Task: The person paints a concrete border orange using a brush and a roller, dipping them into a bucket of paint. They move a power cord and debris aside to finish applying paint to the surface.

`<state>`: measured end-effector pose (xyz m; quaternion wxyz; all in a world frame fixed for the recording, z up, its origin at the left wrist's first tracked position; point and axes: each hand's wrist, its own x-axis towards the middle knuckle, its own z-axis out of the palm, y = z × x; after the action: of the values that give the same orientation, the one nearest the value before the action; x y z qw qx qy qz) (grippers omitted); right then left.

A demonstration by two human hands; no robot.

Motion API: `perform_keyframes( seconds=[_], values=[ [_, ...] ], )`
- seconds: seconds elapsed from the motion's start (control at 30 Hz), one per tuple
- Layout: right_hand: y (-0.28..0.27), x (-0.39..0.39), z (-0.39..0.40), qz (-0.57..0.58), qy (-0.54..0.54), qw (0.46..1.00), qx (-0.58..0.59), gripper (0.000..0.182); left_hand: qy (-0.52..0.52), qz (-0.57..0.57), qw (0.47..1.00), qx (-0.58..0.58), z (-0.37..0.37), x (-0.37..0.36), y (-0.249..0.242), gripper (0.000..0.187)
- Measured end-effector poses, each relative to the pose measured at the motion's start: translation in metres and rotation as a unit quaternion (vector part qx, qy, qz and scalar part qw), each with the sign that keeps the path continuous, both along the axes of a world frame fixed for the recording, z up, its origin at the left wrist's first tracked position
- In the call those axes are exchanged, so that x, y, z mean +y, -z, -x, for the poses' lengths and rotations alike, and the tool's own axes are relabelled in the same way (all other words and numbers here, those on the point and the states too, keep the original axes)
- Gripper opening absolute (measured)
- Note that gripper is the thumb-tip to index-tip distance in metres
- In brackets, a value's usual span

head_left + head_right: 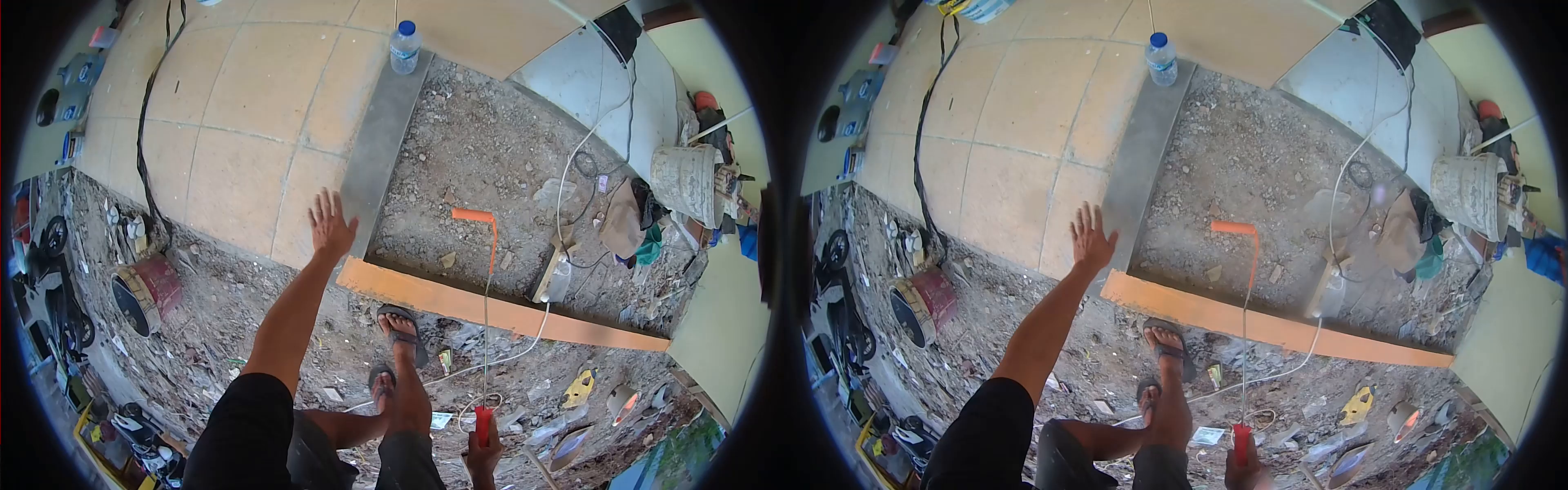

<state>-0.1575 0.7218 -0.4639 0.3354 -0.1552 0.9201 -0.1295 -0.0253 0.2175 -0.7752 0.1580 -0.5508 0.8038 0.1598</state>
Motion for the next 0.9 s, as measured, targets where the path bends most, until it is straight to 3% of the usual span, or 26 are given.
perform_keyframes(
  seconds=[0.03, 0.07, 0.13, 0.17, 0.23, 0.3, 0.33, 0.37, 0.4, 0.43, 0.5, 0.57, 0.63, 0.77, 0.9],
  values=[
    [-0.009, -0.02, -0.004, 0.004, -0.01, 1.0, 0.015, 0.064, 0.134, -0.07, 0.987, 0.046, 0.002, 0.004, -0.012, 0.077],
    [-0.023, -0.038, -0.009, -0.02, 0.056, 0.998, -0.031, 0.065, 0.194, -0.13, 0.968, 0.089, 0.007, 0.009, -0.021, 0.066],
    [-0.038, -0.052, -0.019, -0.047, 0.082, 0.995, -0.042, 0.065, 0.022, -0.219, 0.965, 0.145, 0.033, 0.002, -0.029, 0.035],
    [-0.042, -0.058, -0.026, -0.076, 0.1, 0.991, -0.056, 0.065, -0.048, -0.188, 0.963, 0.187, 0.055, -0.01, -0.051, 0.026],
    [-0.044, -0.068, -0.047, -0.024, 0.097, 0.995, -0.024, 0.065, -0.079, -0.037, 0.946, 0.313, 0.1, -0.056, -0.072, 0.034],
    [-0.056, -0.071, -0.069, 0.02, 0.089, 0.996, 0.01, 0.065, -0.099, 0.084, 0.911, 0.392, 0.158, -0.119, -0.117, 0.06],
    [-0.053, -0.078, -0.082, 0.077, 0.085, 0.993, -0.01, 0.062, -0.092, 0.08, 0.904, 0.41, 0.185, -0.154, -0.129, 0.082],
    [-0.046, -0.089, -0.101, 0.134, 0.085, 0.987, -0.03, 0.058, -0.053, 0.098, 0.91, 0.398, 0.211, -0.192, -0.139, 0.082],
    [-0.049, -0.095, -0.115, 0.071, 0.179, 0.977, -0.092, 0.07, -0.022, 0.11, 0.919, 0.378, 0.228, -0.22, -0.144, 0.082],
    [-0.057, -0.106, -0.127, 0.06, 0.187, 0.976, -0.097, 0.07, 0.026, 0.108, 0.931, 0.347, 0.236, -0.243, -0.147, 0.072],
    [-0.061, -0.167, -0.143, -0.009, 0.214, 0.976, 0.041, 0.066, 0.091, 0.096, 0.939, 0.318, 0.251, -0.278, -0.134, 0.062],
    [-0.068, -0.205, -0.155, -0.033, 0.275, 0.961, 0.003, 0.066, 0.183, 0.053, 0.945, 0.265, 0.242, -0.307, -0.117, 0.039],
    [-0.066, -0.217, -0.17, -0.015, 0.25, 0.968, 0.021, 0.065, 0.146, 0.084, 0.929, 0.329, 0.209, -0.32, -0.128, 0.026],
    [-0.064, -0.268, -0.172, -0.04, 0.165, 0.985, -0.027, 0.062, 0.108, 0.089, 0.933, 0.332, 0.104, -0.356, -0.132, 0.024],
    [-0.037, -0.331, -0.176, -0.033, 0.133, 0.989, -0.054, 0.057, 0.095, 0.083, 0.961, 0.248, 0.039, -0.394, -0.117, 0.026]
  ],
)
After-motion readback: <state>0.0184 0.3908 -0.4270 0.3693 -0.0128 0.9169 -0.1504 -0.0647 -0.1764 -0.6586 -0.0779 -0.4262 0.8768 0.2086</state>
